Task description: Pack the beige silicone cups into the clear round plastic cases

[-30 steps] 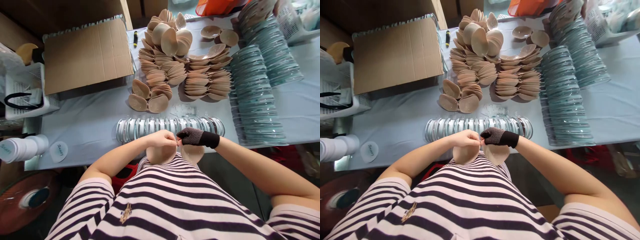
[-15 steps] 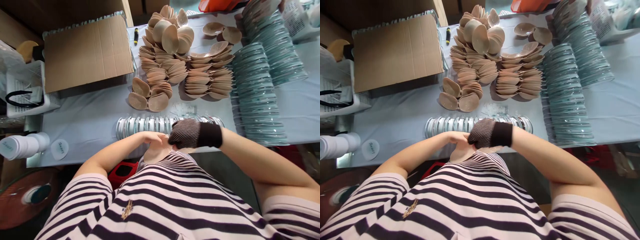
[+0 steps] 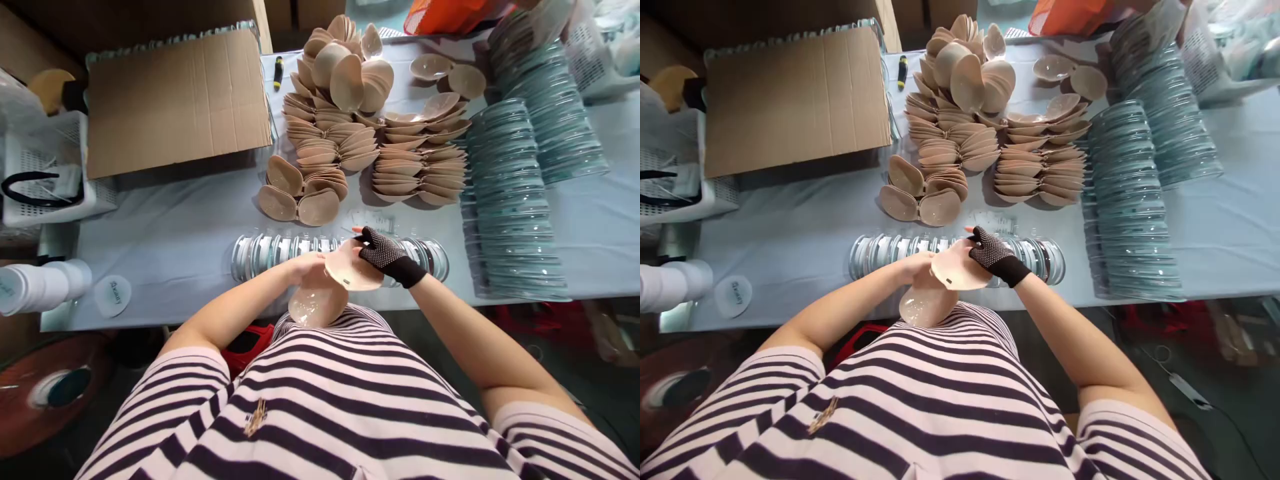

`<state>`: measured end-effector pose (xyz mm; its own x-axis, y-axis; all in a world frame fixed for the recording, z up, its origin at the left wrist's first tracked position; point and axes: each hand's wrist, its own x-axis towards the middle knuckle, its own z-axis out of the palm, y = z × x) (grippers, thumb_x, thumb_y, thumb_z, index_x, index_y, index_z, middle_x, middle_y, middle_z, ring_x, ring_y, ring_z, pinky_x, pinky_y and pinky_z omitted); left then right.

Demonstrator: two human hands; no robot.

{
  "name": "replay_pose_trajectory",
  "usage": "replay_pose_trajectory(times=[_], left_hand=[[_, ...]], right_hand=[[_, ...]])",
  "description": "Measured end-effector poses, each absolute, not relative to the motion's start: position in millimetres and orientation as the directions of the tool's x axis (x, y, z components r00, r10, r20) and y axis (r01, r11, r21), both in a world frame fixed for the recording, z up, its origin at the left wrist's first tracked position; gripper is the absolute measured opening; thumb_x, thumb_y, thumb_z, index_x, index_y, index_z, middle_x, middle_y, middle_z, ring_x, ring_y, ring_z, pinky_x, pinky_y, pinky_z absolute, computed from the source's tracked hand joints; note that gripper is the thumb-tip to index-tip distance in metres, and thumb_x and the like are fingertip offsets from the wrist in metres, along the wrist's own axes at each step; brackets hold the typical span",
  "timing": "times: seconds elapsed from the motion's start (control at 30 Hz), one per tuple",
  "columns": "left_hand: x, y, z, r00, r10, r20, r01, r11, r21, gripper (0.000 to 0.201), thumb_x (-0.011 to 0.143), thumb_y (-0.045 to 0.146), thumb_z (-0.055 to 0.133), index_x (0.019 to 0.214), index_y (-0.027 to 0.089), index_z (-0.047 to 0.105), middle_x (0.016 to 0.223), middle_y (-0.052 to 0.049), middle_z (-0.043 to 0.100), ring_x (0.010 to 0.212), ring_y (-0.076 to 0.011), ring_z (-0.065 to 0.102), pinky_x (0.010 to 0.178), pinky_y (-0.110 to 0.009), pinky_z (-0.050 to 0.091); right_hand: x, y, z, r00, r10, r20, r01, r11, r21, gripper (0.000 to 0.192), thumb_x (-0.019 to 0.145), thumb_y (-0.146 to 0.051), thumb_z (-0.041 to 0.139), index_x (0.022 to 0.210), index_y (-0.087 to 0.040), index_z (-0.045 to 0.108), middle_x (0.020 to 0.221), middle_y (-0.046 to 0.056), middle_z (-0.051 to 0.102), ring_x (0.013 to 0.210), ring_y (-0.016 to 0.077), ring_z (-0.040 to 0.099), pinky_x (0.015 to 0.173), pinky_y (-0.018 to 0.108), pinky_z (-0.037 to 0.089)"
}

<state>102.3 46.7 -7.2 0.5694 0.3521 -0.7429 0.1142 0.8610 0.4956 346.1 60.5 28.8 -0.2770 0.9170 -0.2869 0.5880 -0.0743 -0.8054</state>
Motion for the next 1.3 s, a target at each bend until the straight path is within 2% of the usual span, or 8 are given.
replay_pose_trajectory(times=[0.23,0.47,0.63,0.73,0.8,0.93,1.07,1.3], left_hand=[[74.5,24.3,-19.0,0.697,0.053,-0.715,0.095,0.981,0.166,0.049,0.076,0.052,0.072,0.105,0.013,0.074,0.098,-0.013,0.077,0.094,-0.0280,0.072,0.088,-0.036,0.054],[94.5,40.7,-12.1,0.612,0.336,-0.716,-0.203,0.942,0.268,0.061,0.082,0.063,0.066,0.120,0.017,0.069,0.115,-0.014,0.075,0.111,-0.0310,0.068,0.097,-0.042,0.051],[98.0,32.0,-14.3,0.561,0.495,-0.664,-0.194,0.858,0.476,0.064,0.068,0.036,0.087,0.127,0.020,0.067,0.120,-0.012,0.073,0.112,-0.0319,0.068,0.096,-0.040,0.052],[100.3,28.8,-15.0,0.480,0.552,-0.682,-0.215,0.828,0.518,0.066,0.066,0.030,0.088,0.127,0.019,0.066,0.117,-0.013,0.074,0.110,-0.0333,0.068,0.095,-0.042,0.053],[103.2,29.6,-15.3,0.443,0.551,-0.708,-0.245,0.833,0.496,0.060,0.065,0.027,0.088,0.121,0.018,0.068,0.112,-0.013,0.075,0.108,-0.0329,0.068,0.095,-0.042,0.053],[112.6,35.0,-18.9,0.401,0.482,-0.779,-0.350,0.867,0.355,0.046,0.074,0.033,0.081,0.114,0.015,0.070,0.107,-0.013,0.076,0.107,-0.0315,0.069,0.100,-0.044,0.051],[123.9,42.4,-28.1,0.388,0.425,-0.818,-0.490,0.846,0.208,0.046,0.090,0.049,0.063,0.121,0.015,0.067,0.115,-0.014,0.074,0.118,-0.0301,0.065,0.109,-0.046,0.046],[139.3,52.2,-37.8,0.326,0.467,-0.822,-0.549,0.801,0.237,0.066,0.091,0.071,0.045,0.123,0.017,0.065,0.109,-0.013,0.075,0.119,-0.0312,0.064,0.109,-0.047,0.045]], right_hand=[[327.5,53.4,29.6,-0.349,0.922,-0.170,0.412,-0.012,-0.911,0.048,0.084,-0.030,0.062,0.130,-0.018,0.062,0.095,0.006,0.074,0.083,0.0202,0.068,0.080,0.031,0.057],[273.8,47.9,27.3,-0.387,0.905,-0.175,0.813,0.245,-0.529,0.042,0.090,-0.022,0.054,0.129,-0.020,0.067,0.111,0.012,0.075,0.099,0.0281,0.068,0.089,0.041,0.052],[310.7,71.2,-5.7,-0.489,0.872,-0.003,0.704,0.392,-0.592,0.047,0.090,-0.027,0.057,0.135,-0.016,0.062,0.140,0.012,0.060,0.128,0.0256,0.055,0.111,0.038,0.041],[364.7,110.8,-36.4,-0.216,0.957,-0.192,0.861,0.094,-0.499,0.046,0.095,-0.026,0.048,0.139,-0.012,0.056,0.136,0.015,0.062,0.125,0.0256,0.057,0.108,0.039,0.043],[398.7,134.8,-58.1,-0.041,0.928,-0.370,0.960,-0.067,-0.273,0.054,0.089,-0.025,0.058,0.141,-0.009,0.053,0.138,0.021,0.059,0.126,0.0314,0.055,0.106,0.044,0.043],[432.1,153.5,-92.9,0.082,0.780,-0.620,0.996,-0.047,0.072,0.063,0.077,-0.027,0.073,0.136,-0.010,0.055,0.130,0.024,0.062,0.121,0.0362,0.057,0.103,0.048,0.041],[434.4,147.6,-107.2,0.071,0.785,-0.615,0.997,-0.032,0.073,0.052,0.081,-0.030,0.069,0.130,-0.014,0.060,0.128,0.023,0.062,0.121,0.0364,0.056,0.099,0.046,0.041],[432.5,148.8,-106.8,0.079,0.742,-0.666,0.995,-0.099,0.008,0.046,0.083,-0.027,0.065,0.127,-0.015,0.064,0.120,0.022,0.068,0.111,0.0320,0.063,0.090,0.041,0.047]])
